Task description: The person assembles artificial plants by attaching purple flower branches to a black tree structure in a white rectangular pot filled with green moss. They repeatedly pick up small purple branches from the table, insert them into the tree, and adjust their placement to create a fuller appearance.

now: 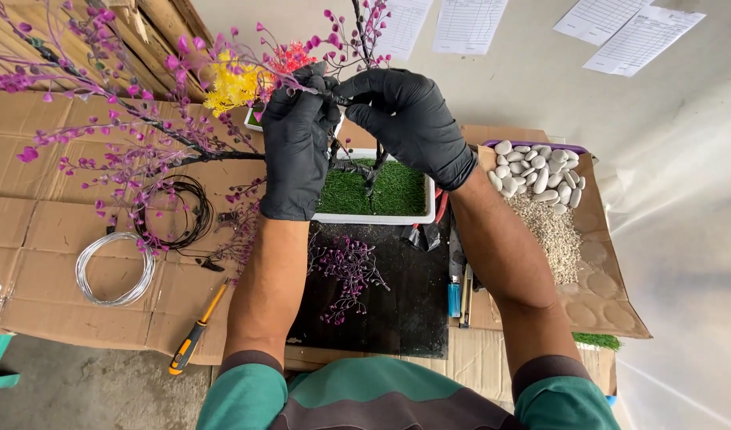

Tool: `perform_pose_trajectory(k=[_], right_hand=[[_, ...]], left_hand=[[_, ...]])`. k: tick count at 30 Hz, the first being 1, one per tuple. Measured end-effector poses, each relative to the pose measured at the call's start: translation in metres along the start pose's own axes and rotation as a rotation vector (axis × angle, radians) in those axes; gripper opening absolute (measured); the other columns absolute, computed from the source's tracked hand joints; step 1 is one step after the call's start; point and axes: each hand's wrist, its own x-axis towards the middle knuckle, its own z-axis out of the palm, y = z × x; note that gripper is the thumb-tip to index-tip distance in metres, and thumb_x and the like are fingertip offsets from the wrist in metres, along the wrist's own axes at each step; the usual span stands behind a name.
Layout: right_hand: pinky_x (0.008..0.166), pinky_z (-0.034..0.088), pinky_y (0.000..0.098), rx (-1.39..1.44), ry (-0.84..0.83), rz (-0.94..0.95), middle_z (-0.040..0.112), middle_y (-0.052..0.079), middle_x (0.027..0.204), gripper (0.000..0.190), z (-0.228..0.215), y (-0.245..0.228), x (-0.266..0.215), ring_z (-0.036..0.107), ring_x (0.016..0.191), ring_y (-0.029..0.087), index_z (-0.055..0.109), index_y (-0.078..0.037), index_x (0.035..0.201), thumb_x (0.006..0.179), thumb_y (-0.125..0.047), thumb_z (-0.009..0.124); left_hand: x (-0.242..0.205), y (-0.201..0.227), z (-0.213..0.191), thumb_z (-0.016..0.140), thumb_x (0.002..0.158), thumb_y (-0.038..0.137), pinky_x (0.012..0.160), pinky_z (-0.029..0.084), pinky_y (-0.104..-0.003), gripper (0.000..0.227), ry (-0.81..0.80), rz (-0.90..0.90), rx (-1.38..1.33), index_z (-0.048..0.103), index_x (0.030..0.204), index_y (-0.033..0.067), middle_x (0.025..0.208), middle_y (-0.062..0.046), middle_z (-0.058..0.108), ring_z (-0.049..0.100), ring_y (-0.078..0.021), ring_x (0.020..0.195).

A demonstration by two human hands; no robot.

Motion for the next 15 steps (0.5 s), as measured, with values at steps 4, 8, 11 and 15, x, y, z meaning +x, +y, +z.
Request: perform_pose_trajectory(k=[4, 8, 11, 15], right_hand=[[0.094, 0.062, 0.0312, 0.104, 0.035, -0.028, 0.075, 0.009, 0.112, 0.016, 0.008, -0.006, -0.002, 0.073, 0.104, 0.018, 0.072, -0.004, 0.115, 0.100, 0.002, 0.071], [0.078, 0.059, 0.0365, 0.101, 0.237, 0.072, 0.078, 0.014, 0.091, 0.016, 0.023, -0.004, -0.006, 0.076, 0.081, 0.029, 0.078, -0.009, 0.108, 0.093, -0.001, 0.078], [0.075, 0.061, 0.0360, 0.071, 0.303, 0.125, 0.078, 0.014, 0.089, 0.016, 0.029, -0.008, -0.010, 0.078, 0.083, 0.031, 0.078, -0.010, 0.105, 0.092, -0.002, 0.079], [0.074, 0.062, 0.0329, 0.012, 0.349, 0.208, 0.079, 0.009, 0.086, 0.015, 0.028, -0.005, -0.017, 0.079, 0.083, 0.026, 0.078, -0.013, 0.102, 0.089, -0.009, 0.084]], left_hand=[[0.001, -0.002, -0.004, 0.077, 0.098, 0.008, 0.086, 0.061, -0.042, 0.019, -0.032, -0.038, 0.000, 0.078, 0.117, 0.0111, 0.130, -0.012, 0.073, 0.071, -0.0281, 0.116], [-0.001, 0.003, 0.004, 0.074, 0.100, 0.014, 0.085, 0.065, -0.044, 0.016, -0.037, -0.068, 0.165, 0.075, 0.114, 0.0049, 0.106, -0.022, 0.074, 0.073, -0.0279, 0.090], [-0.009, 0.006, 0.008, 0.073, 0.101, 0.015, 0.083, 0.064, -0.041, 0.016, -0.008, -0.081, 0.172, 0.076, 0.111, 0.0041, 0.103, -0.022, 0.076, 0.074, -0.0264, 0.087], [-0.012, 0.002, 0.005, 0.070, 0.102, 0.015, 0.080, 0.066, -0.044, 0.022, -0.017, -0.084, 0.185, 0.073, 0.116, -0.0012, 0.102, -0.027, 0.074, 0.074, -0.0316, 0.085]])
